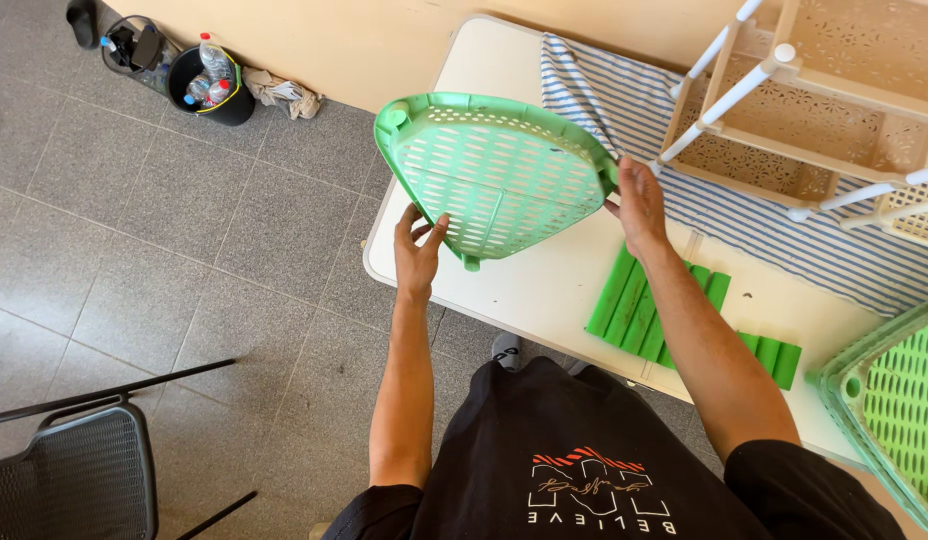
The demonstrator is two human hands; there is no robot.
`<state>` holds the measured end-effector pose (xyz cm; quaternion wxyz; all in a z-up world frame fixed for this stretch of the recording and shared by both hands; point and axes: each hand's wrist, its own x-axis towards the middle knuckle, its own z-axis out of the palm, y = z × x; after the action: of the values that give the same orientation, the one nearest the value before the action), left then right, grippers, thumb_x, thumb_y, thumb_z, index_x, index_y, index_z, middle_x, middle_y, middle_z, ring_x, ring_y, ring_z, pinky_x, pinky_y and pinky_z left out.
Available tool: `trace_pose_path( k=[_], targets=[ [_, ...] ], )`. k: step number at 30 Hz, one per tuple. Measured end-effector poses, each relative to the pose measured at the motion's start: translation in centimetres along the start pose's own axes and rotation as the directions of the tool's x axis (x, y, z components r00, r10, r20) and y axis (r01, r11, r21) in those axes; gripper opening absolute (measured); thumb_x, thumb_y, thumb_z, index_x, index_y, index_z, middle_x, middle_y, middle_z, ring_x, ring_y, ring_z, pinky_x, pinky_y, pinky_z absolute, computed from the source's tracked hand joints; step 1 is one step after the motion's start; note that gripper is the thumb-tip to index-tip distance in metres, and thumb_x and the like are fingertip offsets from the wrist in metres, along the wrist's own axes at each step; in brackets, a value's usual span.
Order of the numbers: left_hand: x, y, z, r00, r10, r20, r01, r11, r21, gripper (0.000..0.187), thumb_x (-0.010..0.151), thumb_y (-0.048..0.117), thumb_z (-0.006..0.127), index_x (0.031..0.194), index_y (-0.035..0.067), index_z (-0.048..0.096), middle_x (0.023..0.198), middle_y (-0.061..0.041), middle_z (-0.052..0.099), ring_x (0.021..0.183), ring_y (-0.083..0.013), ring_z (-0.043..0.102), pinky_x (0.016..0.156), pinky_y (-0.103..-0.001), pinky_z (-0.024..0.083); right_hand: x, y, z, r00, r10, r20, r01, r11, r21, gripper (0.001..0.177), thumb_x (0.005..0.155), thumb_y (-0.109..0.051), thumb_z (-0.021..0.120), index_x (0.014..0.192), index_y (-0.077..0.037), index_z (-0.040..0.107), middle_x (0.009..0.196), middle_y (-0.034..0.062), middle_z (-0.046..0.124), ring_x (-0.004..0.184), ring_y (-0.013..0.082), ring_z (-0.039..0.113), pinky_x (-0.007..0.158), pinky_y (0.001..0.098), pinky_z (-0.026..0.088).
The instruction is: The person disassembles a green triangular plastic stool by removing its legs and separating the seat from the base. The removed parts are placed on the table, and the components are organized into the base tray.
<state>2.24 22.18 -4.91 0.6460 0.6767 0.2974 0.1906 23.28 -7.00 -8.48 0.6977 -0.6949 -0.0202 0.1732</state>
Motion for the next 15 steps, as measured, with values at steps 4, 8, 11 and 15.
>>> trace_pose_path(
  k=[4,8,11,15],
  targets=[
    [-1.0,3.0,0.5,0.996,-0.04,0.075,0.041,0.999,-0.014,0.08,0.093,0.056,0.06,0.151,0.003,0.046,0.144,-0.016,0.056,0.116,-0.0267,0.055,0.093,-0.042,0.05,-2.4,-2.6,-1.9,0.995,-0.079,-0.067,0.093,0.969,0.23,0.066,0.105,-0.058,0.053,0.142,-0.004,0.054,0.135,0.0163,0.061,0.117,0.0223,0.064,0.101,0.047,0.06],
    [-1.7,4.3,1.4,0.985,-0.035,0.168,0.066,0.981,-0.181,0.093,0.095,0.076,0.029,0.156,0.007,0.038,0.149,-0.013,0.053,0.118,-0.025,0.055,0.087,-0.038,0.047,-4.8,-4.6,-3.1,0.974,-0.185,-0.129,0.22,0.905,0.364,0.061,0.106,-0.049,0.054,0.145,-0.002,0.053,0.143,0.0118,0.058,0.12,0.0217,0.064,0.103,0.0493,0.061],
    [-2.5,4.8,2.3,0.975,0.014,0.224,0.051,0.959,-0.28,0.098,0.094,0.08,0.024,0.159,0.007,0.031,0.153,-0.012,0.048,0.123,-0.0236,0.052,0.091,-0.039,0.046,-7.1,-5.5,-4.3,0.952,-0.235,-0.198,0.295,0.877,0.379,0.057,0.106,-0.045,0.056,0.144,-0.002,0.054,0.147,0.0116,0.057,0.121,0.022,0.064,0.103,0.0516,0.058],
    [-3.6,5.3,3.9,0.959,-0.003,0.285,0.104,0.935,-0.34,0.099,0.093,0.082,0.026,0.158,0.008,0.031,0.152,-0.011,0.046,0.12,-0.0234,0.05,0.091,-0.04,0.045,-11.2,-6.4,-7.2,0.922,-0.23,-0.311,0.33,0.887,0.323,0.053,0.106,-0.039,0.061,0.145,-0.003,0.055,0.145,0.0134,0.056,0.122,0.022,0.061,0.105,0.055,0.059]
  ],
)
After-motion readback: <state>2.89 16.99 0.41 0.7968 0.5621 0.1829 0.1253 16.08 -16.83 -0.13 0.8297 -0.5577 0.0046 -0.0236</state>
